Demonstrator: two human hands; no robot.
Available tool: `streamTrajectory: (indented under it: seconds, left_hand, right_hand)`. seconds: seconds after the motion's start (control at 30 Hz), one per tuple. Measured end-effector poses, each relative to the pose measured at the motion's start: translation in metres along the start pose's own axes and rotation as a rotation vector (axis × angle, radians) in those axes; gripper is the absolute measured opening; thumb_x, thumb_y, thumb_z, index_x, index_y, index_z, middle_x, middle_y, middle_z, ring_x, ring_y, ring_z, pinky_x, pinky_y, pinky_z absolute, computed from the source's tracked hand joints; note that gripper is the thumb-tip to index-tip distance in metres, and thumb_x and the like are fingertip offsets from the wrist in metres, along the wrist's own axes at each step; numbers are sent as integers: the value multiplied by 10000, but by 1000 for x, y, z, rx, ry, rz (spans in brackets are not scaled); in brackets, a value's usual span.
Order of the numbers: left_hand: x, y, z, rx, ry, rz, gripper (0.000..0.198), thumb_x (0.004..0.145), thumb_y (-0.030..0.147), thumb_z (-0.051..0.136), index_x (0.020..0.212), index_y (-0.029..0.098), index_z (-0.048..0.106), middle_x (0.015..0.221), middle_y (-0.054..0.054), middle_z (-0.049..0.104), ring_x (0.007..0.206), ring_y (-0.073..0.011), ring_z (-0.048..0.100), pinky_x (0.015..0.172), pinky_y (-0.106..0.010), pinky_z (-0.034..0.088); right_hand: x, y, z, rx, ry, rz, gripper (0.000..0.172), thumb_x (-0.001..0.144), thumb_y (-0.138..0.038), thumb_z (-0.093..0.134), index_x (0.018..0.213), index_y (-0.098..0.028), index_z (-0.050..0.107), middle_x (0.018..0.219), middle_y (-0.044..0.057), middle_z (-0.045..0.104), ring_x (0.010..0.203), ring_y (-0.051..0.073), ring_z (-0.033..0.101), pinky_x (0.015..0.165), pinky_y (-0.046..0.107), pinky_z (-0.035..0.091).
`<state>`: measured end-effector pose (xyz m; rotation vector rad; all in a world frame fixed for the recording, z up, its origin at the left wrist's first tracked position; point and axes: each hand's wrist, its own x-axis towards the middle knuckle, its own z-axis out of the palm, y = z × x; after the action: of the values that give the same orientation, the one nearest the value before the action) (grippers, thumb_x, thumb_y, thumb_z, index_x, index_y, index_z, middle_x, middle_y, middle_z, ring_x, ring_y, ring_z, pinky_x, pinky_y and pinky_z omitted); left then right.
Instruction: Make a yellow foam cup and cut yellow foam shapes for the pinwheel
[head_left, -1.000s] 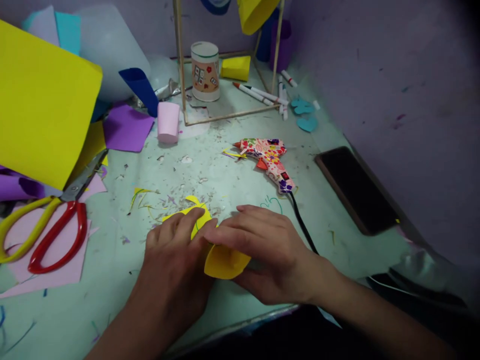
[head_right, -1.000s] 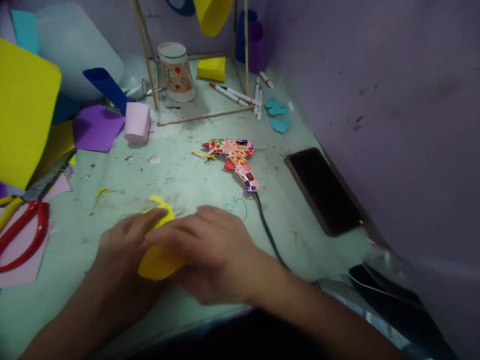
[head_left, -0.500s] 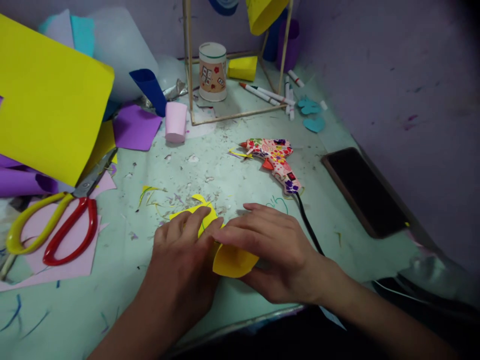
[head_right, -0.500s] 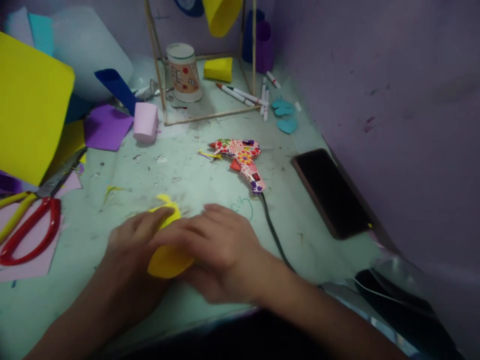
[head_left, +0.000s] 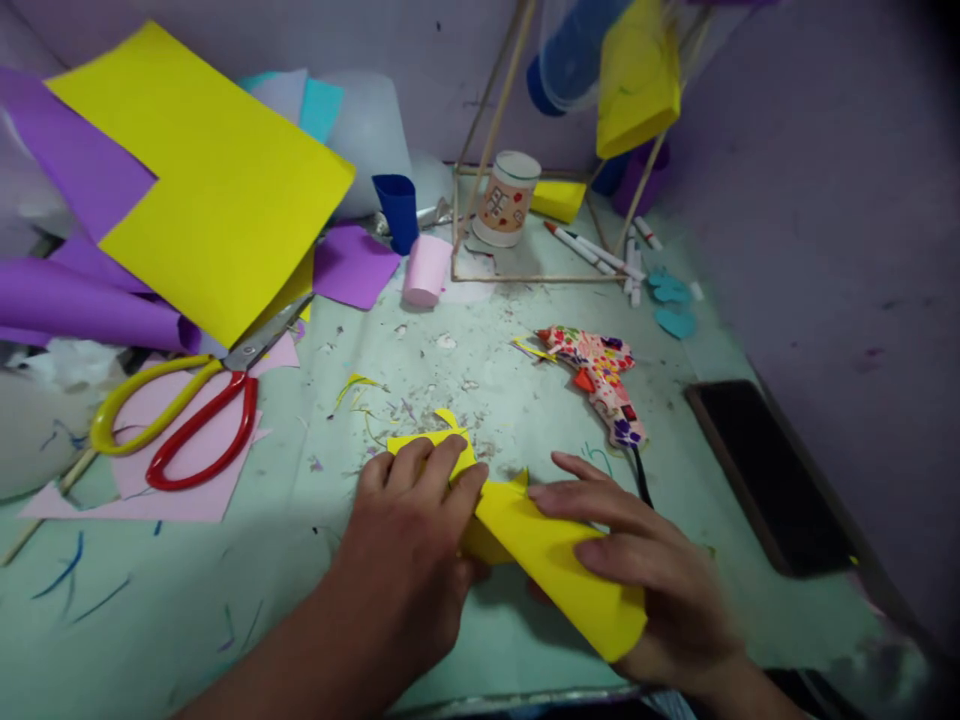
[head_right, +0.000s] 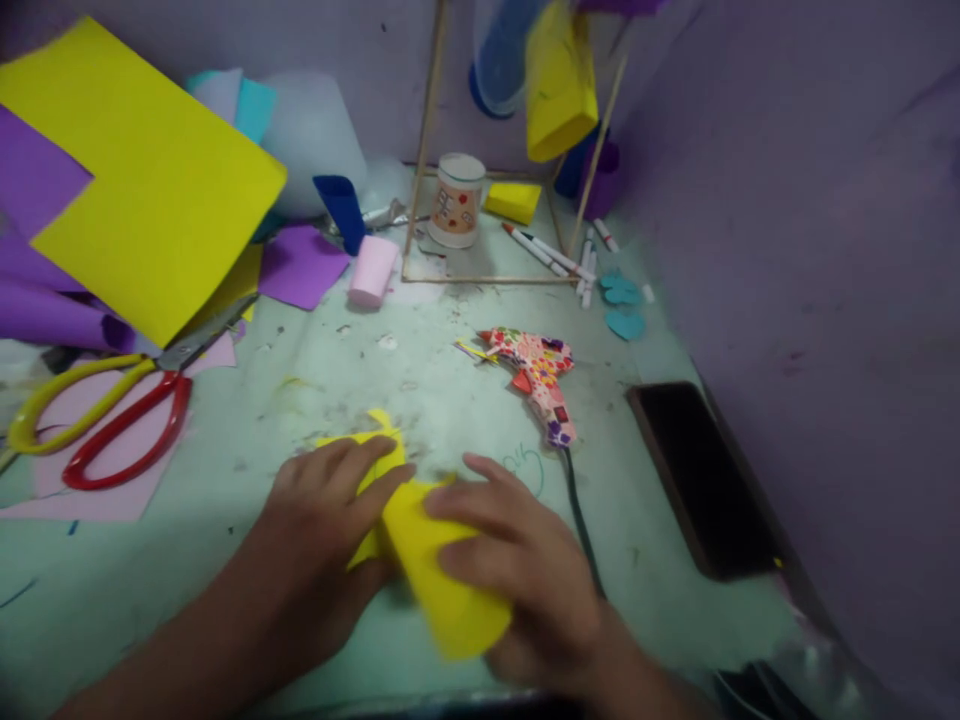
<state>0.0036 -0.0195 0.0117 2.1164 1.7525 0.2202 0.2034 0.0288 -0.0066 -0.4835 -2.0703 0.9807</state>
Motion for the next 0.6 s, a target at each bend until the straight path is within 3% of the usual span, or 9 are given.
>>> streamTrajectory:
  seconds: [0.17,0.4,0.53,0.6]
  left_hand:
    - [-1,-2,3,-76,-5,-6,541,668,175,569,1208,203,531,1342,-85,496,1144,-334,419,916,-525,332]
    - [-3,-4,7,-97,21,-8,576,655,130,535,1221,235,509,1347,-58,492,1156,-324,414,920,-527,328]
    - [-3,-3,4,-110,-10,-25,572,662,169,565,1228,237,509,1356,-65,485,1151,-330,424,924,-533,334]
    - [-2,-3,2,-114,-15,-30,555,679,192,575,1228,244,512,1352,-62,492,1157,-331,427,930,-536,336]
  right_hand:
    - [-4,-1,2,95,110,65,424,734,-66,676,1074,-303,581,1166,-5,639,1046,205,622,1004,416,457]
    - [-12,2,3,141,79,92,236,822,-161,626,1016,-295,605,1188,14,636,1079,230,603,936,390,500]
    - [-10,0,8,189,155,116,335,763,-106,674,1019,-300,582,1121,27,660,1032,236,621,901,409,510]
    - [-6,-2,12,295,266,229,392,710,-102,732,997,-309,564,1058,12,673,987,217,635,853,370,531]
